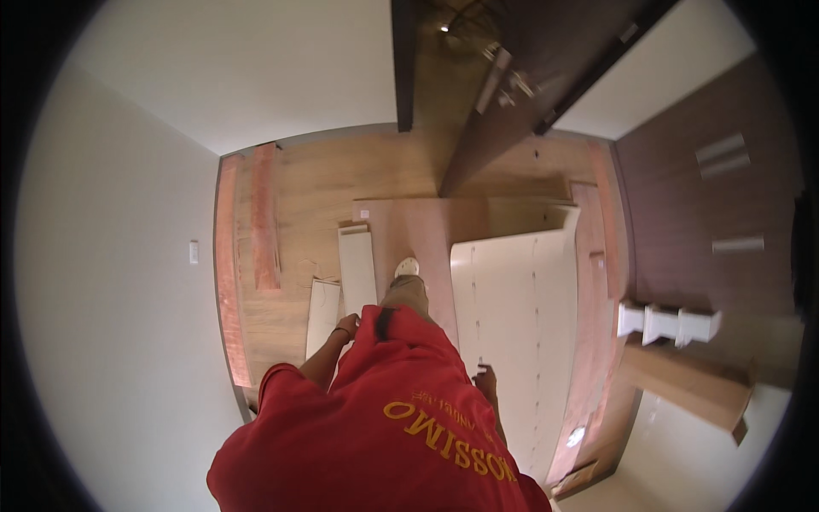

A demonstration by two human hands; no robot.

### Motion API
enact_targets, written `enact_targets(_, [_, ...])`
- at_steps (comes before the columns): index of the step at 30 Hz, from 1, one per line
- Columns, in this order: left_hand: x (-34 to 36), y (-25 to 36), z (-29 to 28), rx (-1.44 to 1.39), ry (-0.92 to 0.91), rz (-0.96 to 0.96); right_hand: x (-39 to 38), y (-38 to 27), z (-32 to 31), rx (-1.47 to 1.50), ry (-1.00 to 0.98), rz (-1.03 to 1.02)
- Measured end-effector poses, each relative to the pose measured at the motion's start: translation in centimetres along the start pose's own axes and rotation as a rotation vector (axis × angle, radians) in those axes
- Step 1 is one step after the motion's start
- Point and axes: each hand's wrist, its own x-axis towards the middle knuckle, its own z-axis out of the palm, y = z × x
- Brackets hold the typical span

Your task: The person kneels on the floor and handles wooden flooring planks and underlayment sheets, arranging and stacking them in preparation for installation. Another person is visible nearby working with similar materials.

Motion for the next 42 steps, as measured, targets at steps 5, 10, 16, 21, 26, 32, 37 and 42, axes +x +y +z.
enact_targets(5, [5.1,5.1,-5.8,-0.274,0.175,-0.018,7.3,-6.5,-3.8,0.024,-0.226,0.127])
enact_targets(10, [6.4,5.8,-8.6,-0.511,0.270,-0.042,16.2,-18.0,-9.2,-0.134,-0.052,-0.254])
enact_targets(16, [6.2,6.9,-7.8,-0.586,0.365,-0.090,16.3,-42.4,-15.6,0.287,-0.391,-0.631])
enact_targets(21, [6.0,1.3,-0.6,-0.617,0.289,-0.208,1.2,-59.4,-17.2,0.282,-1.184,-1.169])
enact_targets(26, [3.8,2.8,6.4,-0.332,0.156,-0.200,-10.1,-62.6,-15.9,0.297,-1.811,-1.590])
enact_targets(32, [2.2,3.9,10.5,-0.233,0.441,-0.237,-12.2,-62.4,-15.8,0.336,-1.988,-1.628])
enact_targets(37, [11.0,11.3,-2.4,-0.836,0.619,0.050,-8.5,-61.4,-18.4,0.400,-1.893,-1.503])
enact_targets(42, [13.3,32.3,-30.1,-1.292,0.445,0.373,-4.2,-62.4,-18.4,0.539,-1.950,-1.287])
